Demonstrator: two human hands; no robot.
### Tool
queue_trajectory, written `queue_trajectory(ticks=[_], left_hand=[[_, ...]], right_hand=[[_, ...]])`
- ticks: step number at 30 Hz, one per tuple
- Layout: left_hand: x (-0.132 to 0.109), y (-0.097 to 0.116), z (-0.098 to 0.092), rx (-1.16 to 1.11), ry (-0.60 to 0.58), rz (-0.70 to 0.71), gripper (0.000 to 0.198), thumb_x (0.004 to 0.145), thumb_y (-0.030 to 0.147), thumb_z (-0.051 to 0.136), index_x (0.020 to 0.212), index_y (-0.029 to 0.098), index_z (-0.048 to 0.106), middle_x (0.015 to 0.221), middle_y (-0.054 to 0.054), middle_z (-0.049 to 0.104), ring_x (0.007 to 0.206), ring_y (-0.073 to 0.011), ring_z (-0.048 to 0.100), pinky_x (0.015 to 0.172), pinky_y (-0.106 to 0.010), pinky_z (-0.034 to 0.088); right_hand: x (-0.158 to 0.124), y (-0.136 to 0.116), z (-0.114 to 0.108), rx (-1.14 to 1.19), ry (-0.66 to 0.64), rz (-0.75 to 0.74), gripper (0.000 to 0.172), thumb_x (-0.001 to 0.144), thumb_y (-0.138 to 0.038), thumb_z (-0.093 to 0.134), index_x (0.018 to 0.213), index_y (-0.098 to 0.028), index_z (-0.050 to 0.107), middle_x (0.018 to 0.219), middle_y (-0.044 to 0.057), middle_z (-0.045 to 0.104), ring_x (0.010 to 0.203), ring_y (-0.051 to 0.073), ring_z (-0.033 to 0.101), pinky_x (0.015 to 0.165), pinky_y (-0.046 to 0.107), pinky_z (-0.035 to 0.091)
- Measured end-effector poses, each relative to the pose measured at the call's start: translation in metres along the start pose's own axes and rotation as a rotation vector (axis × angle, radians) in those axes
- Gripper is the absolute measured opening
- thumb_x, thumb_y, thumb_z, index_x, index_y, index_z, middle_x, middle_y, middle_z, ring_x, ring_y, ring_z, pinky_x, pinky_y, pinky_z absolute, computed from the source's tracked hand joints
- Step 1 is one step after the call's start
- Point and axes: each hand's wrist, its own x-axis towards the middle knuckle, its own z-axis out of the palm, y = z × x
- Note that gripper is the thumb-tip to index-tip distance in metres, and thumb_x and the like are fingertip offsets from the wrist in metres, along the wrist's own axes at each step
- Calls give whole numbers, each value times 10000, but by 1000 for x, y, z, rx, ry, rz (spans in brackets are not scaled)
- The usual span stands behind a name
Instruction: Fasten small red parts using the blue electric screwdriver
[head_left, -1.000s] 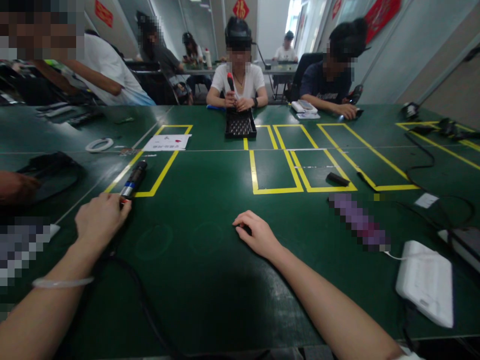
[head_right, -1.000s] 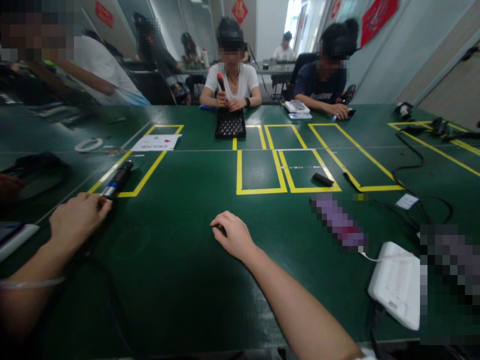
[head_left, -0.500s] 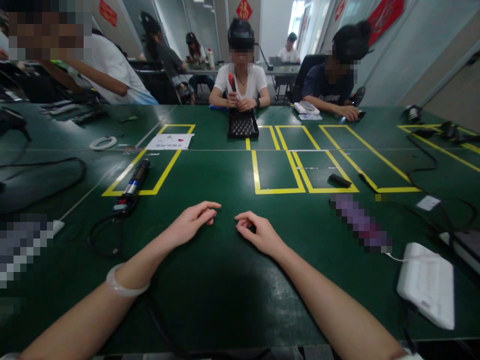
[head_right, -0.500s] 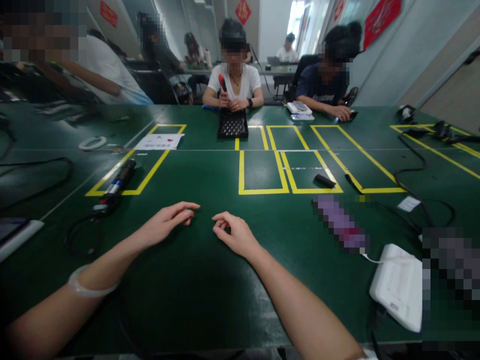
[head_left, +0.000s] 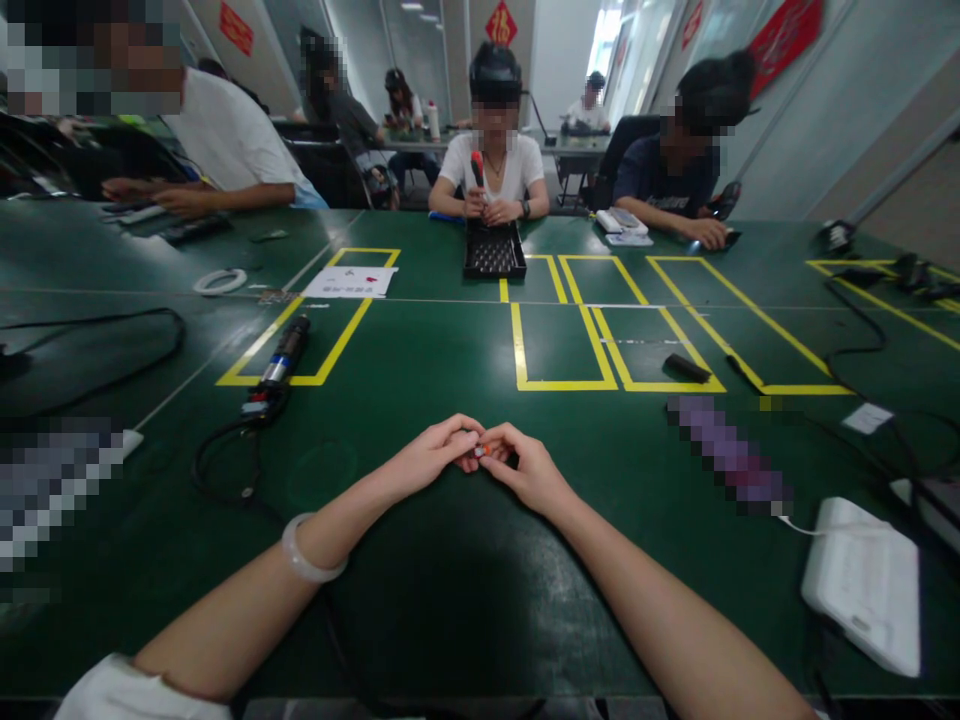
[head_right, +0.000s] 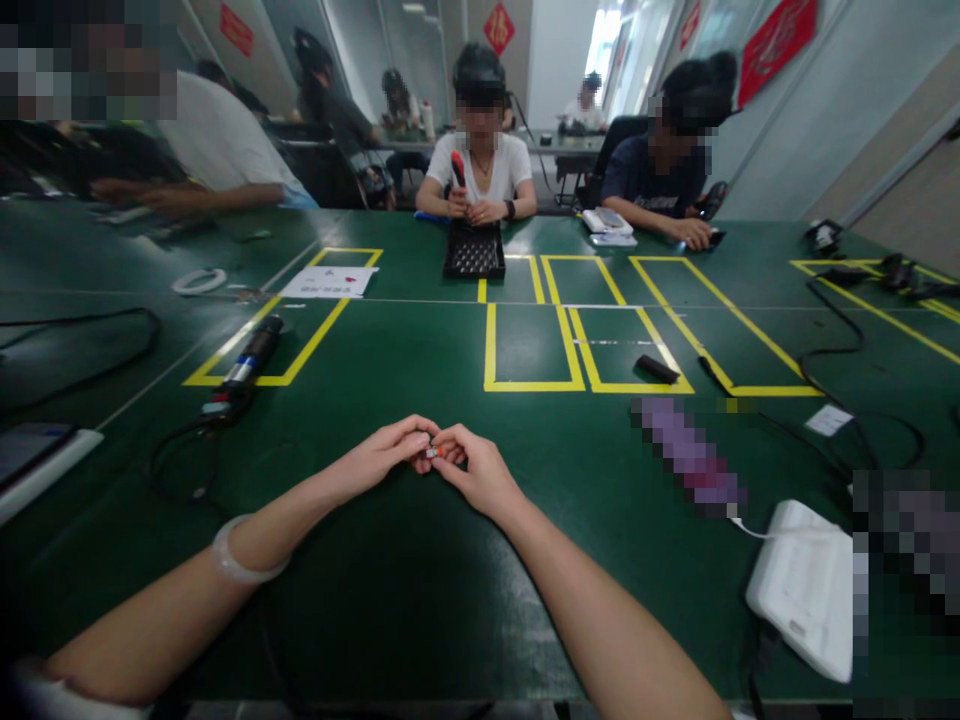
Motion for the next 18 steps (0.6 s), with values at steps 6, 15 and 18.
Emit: queue_trajectory(ticks=[6, 15, 18], left_hand=[[-4, 2, -1, 141, 41, 63, 305, 859, 439, 597, 984, 162, 572, 871, -39, 636, 806, -153, 604, 758, -285, 471], [-12, 8, -1, 477, 75, 267, 186, 893, 349, 557, 1000, 203, 598, 1008, -45, 627, 959, -173, 598, 888, -304, 475], [-15, 12, -14, 593, 137, 294, 251, 913, 397, 522, 1068, 209, 581, 1109, -62, 602, 1050, -183, 574, 948, -313, 454]], right_hand=[[0, -3, -1, -50, 33, 21, 153, 851, -230, 629, 989, -198, 571, 815, -9, 616, 724, 122, 577, 687, 256, 461], [1, -3, -2, -17, 19, 94, 141, 851, -258, 629, 967, -178, 621, 818, 7, 637, 737, 130, 586, 675, 255, 464], [2, -1, -2, 1, 20, 99, 130, 839, -236, 633, 951, -171, 629, 802, 5, 641, 705, 124, 576, 653, 251, 453]])
